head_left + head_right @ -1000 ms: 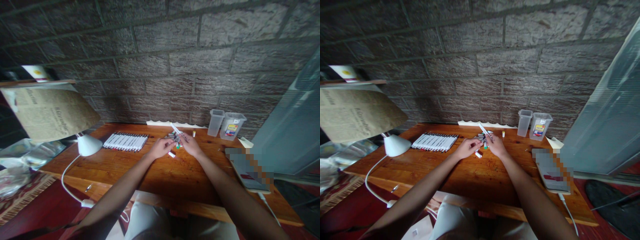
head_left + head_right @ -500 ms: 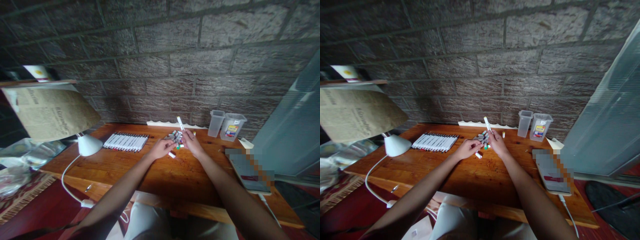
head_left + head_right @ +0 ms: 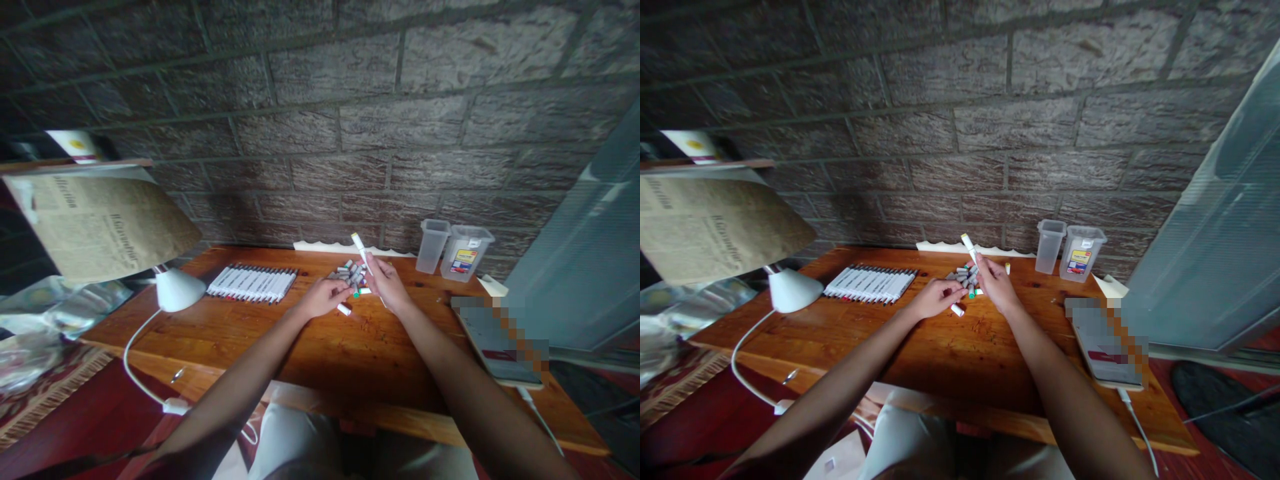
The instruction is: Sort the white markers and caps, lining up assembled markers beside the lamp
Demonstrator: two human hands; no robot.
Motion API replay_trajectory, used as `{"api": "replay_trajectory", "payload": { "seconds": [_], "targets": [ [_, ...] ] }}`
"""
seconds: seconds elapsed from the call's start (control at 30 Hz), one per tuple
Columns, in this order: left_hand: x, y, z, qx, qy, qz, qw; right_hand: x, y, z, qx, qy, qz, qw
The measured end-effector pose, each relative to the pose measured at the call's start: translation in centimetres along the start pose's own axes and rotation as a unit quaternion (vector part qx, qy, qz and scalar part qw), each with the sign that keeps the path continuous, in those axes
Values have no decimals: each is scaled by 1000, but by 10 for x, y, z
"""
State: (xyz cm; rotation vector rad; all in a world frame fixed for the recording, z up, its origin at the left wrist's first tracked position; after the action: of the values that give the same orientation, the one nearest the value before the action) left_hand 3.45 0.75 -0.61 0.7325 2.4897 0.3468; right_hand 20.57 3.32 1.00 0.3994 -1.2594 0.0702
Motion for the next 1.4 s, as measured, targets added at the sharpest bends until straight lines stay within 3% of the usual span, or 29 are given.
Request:
{"api": "replay_trajectory", "payload": {
  "seconds": [0.47,0.67,0.77,1.1,1.4],
  "targets": [
    [3,0,2,4,0,-1,1000,-1,2,0,-3,-30,-47,998],
    [0,1,-1,-9,-20,-10,1000,-6,5,-3,-92,-8,-56,994],
    [-1,1,-1,-13,-28,-8,999,-8,6,-6,-103,10,-42,994],
    [-3,0,-1,-27,-75,-13,997,-10,6,5,-19,90,-47,995],
    [1,1,0,-39,-89,-16,995,-7,2,11,35,209,-28,977]
  ]
}}
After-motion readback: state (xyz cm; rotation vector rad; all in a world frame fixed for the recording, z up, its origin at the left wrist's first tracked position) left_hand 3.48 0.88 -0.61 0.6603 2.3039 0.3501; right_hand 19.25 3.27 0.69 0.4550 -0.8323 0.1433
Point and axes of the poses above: each hand's wrist, its own y-axis towards the middle knuckle, its own z-axis out of the palm, x = y × z, the point moved 2 cm from there along y, towards the middle knuckle, and after that the axes turned 11 degrees about y, right-handed, at the moved point
